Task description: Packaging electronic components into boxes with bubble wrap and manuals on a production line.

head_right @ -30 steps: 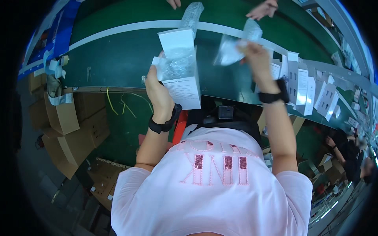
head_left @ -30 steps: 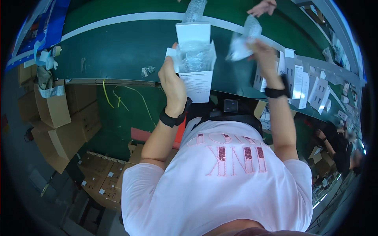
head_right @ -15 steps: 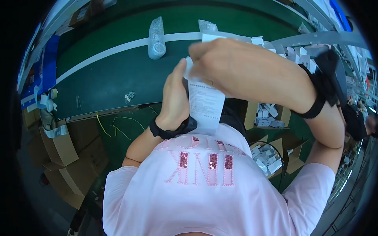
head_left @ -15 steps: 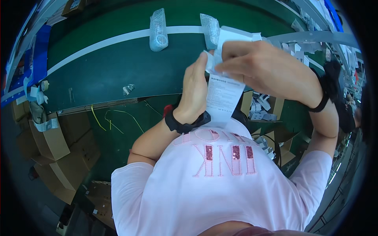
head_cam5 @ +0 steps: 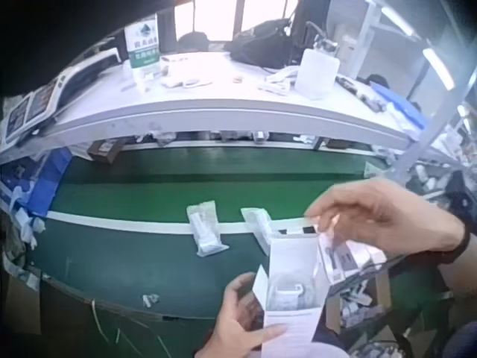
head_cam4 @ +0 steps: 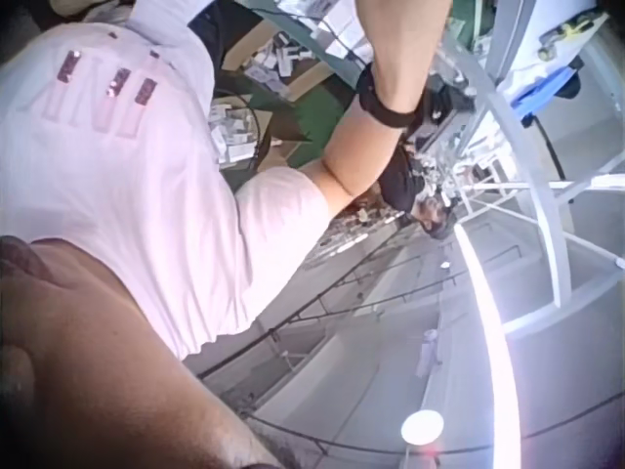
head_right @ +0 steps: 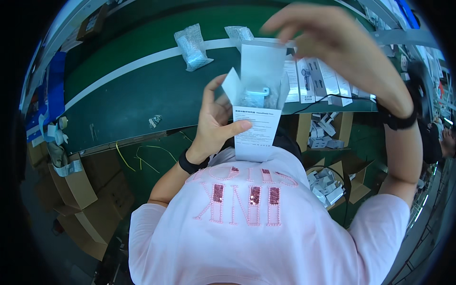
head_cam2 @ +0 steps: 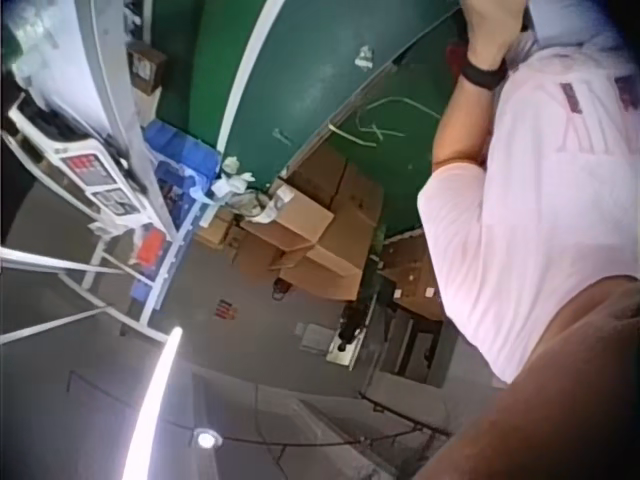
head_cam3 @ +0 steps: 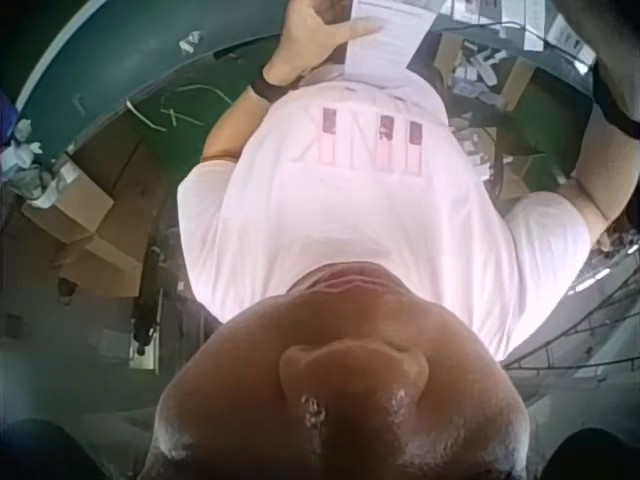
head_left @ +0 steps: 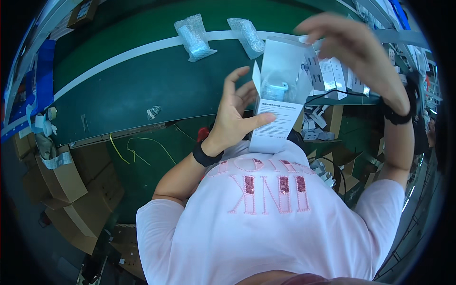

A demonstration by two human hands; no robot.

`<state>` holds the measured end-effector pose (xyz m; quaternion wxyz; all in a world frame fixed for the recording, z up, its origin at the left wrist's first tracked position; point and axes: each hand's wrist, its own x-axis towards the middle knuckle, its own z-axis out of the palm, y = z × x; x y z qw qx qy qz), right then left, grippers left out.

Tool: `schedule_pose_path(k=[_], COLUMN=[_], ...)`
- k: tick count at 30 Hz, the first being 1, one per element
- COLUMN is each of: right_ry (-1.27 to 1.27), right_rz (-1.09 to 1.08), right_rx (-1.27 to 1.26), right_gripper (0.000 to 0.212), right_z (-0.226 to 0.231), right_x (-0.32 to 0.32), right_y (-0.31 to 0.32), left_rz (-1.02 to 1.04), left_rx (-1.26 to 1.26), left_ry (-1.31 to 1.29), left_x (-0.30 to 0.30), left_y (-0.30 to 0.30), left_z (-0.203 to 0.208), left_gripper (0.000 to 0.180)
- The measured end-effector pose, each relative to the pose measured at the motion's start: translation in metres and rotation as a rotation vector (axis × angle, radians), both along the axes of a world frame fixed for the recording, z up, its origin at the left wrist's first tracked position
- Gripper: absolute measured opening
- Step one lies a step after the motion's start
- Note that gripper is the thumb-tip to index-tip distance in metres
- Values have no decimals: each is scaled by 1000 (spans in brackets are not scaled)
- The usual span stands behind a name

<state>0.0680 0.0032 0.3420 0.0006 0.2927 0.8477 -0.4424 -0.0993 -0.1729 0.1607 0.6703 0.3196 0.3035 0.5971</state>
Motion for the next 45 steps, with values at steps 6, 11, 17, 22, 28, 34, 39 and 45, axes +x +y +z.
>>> schedule_pose_path(k=[6, 11, 17, 22, 28, 34, 39, 45], right_ry=[279, 586, 300, 239, 271, 242, 161, -209], right_rz=[-625, -533, -495, -378, -483, -765, -1326, -1517], right_rx=[-1010, -517, -276, -179, -142, -318, 520, 1154], right_gripper=[72, 54, 30, 30, 65, 82, 64, 78], right_z=[-116, -128, -113, -111, -119, -76, -20, -125], right_x=[32, 26, 23, 33, 51, 123, 271, 567], right_y=[-69, -82, -85, -80, -85, -94, -68, 83], left_rz=[-4, -112, -169, -162, -152, -291, 196, 364], left_rx=[298, 111, 5, -71, -44, 116, -379, -594], left_ry=[338, 384, 426, 266, 189, 276, 851, 1009], left_x=[1, -17, -11, -3, 11, 44, 12, 35], left_y=[4, 18, 29, 35, 45, 70, 121, 192], left_z=[7, 4, 2, 1, -5, 13, -60, -134], left_gripper=[69, 57, 58, 63, 69, 81, 92, 117])
